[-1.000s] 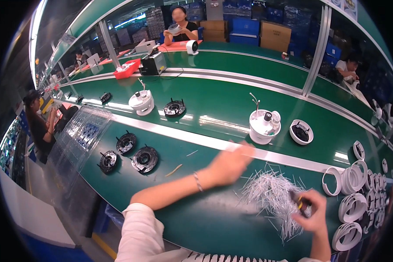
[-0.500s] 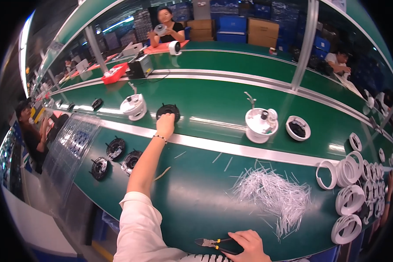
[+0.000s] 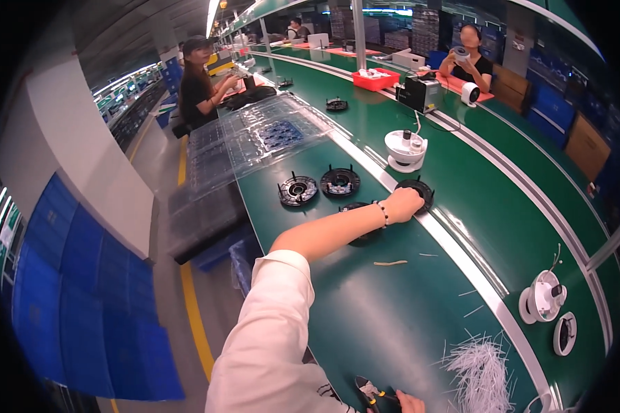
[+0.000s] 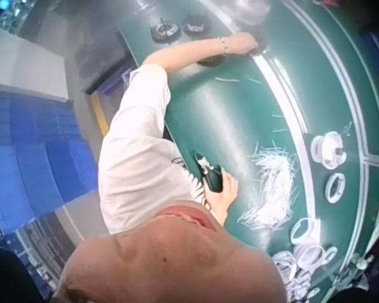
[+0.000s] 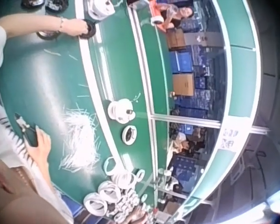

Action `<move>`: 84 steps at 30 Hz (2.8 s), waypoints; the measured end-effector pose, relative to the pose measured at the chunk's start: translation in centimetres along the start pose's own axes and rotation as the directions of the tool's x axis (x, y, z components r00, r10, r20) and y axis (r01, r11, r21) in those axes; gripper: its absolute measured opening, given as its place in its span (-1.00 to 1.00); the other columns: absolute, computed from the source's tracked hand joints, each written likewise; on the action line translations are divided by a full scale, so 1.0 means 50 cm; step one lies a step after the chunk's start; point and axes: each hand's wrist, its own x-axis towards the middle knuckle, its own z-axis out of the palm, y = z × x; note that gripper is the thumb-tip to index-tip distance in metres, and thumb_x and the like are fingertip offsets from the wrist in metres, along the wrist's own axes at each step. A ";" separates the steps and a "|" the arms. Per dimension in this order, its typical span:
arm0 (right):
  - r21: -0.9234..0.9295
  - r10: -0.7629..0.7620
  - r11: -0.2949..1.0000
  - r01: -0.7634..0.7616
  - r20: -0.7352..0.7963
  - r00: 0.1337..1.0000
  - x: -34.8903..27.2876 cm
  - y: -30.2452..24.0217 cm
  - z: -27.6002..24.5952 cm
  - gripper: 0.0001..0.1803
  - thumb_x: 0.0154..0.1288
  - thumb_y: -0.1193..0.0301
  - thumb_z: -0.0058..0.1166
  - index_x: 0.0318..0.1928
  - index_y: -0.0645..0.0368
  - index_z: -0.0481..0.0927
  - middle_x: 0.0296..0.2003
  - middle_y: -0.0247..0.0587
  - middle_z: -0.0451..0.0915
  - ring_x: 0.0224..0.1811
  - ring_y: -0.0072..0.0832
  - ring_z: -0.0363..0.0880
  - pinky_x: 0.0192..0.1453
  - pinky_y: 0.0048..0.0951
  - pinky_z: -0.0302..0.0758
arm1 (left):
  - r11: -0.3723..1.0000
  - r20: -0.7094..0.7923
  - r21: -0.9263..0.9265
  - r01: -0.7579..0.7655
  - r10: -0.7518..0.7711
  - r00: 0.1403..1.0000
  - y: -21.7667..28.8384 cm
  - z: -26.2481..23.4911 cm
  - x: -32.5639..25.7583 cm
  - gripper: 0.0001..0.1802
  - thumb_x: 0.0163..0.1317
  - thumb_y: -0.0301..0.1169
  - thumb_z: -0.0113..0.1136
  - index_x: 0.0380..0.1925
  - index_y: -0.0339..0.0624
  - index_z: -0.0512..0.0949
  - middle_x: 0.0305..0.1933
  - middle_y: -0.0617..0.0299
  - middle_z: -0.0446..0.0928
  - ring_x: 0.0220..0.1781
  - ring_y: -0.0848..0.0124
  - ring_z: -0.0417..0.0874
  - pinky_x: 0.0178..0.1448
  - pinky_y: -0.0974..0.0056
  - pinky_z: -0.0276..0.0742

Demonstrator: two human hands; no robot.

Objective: Assembling electronic lighting components and housings on a production line.

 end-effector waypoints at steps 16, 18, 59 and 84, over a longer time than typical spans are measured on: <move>-0.054 0.103 0.992 -0.113 -0.157 0.982 0.022 0.022 -0.014 -0.48 -0.34 0.39 0.33 -0.21 0.18 0.52 -0.33 -0.05 0.49 -0.30 -0.11 0.46 -0.19 -0.25 0.42 | -0.848 0.629 -0.524 -0.081 -0.450 0.633 -0.078 0.062 0.255 0.04 0.01 0.08 0.13 0.16 -0.51 -0.14 0.19 -0.35 -0.01 0.12 -0.17 0.27 0.14 0.03 0.35; -0.037 0.103 0.993 -0.112 -0.178 0.979 0.021 0.025 -0.008 -0.48 -0.33 0.38 0.33 -0.21 0.18 0.53 -0.33 -0.06 0.50 -0.29 -0.13 0.47 -0.18 -0.26 0.42 | -0.797 0.593 -0.570 -0.196 -0.565 0.574 -0.099 0.093 0.261 -0.23 0.14 0.03 -0.02 0.17 -0.26 0.01 0.16 -0.16 0.06 0.15 -0.03 0.22 0.13 -0.02 0.34; -0.733 -0.318 0.614 -0.294 -0.570 0.758 0.204 0.091 -0.294 -0.49 -0.37 0.42 0.25 -0.23 0.22 0.50 -0.41 -0.24 0.40 -0.38 -0.34 0.38 -0.35 -0.37 0.26 | -0.146 -0.204 -0.967 -0.210 -0.053 0.978 0.472 -0.192 -0.023 -0.22 -0.15 -0.74 -0.21 0.19 -0.22 -0.10 0.12 0.03 0.11 0.19 0.26 0.21 0.18 0.28 0.30; -0.277 0.105 0.943 -0.185 -0.280 0.954 -0.068 0.054 -0.033 -0.43 -0.37 0.32 0.34 -0.20 0.19 0.49 -0.30 -0.26 0.45 -0.33 -0.33 0.42 -0.23 -0.37 0.31 | -0.705 0.337 -0.649 0.287 0.072 0.939 0.559 0.104 0.356 -0.49 0.20 -0.44 -0.07 0.08 -0.47 0.07 0.15 -0.16 0.15 0.11 0.00 0.32 0.04 0.08 0.50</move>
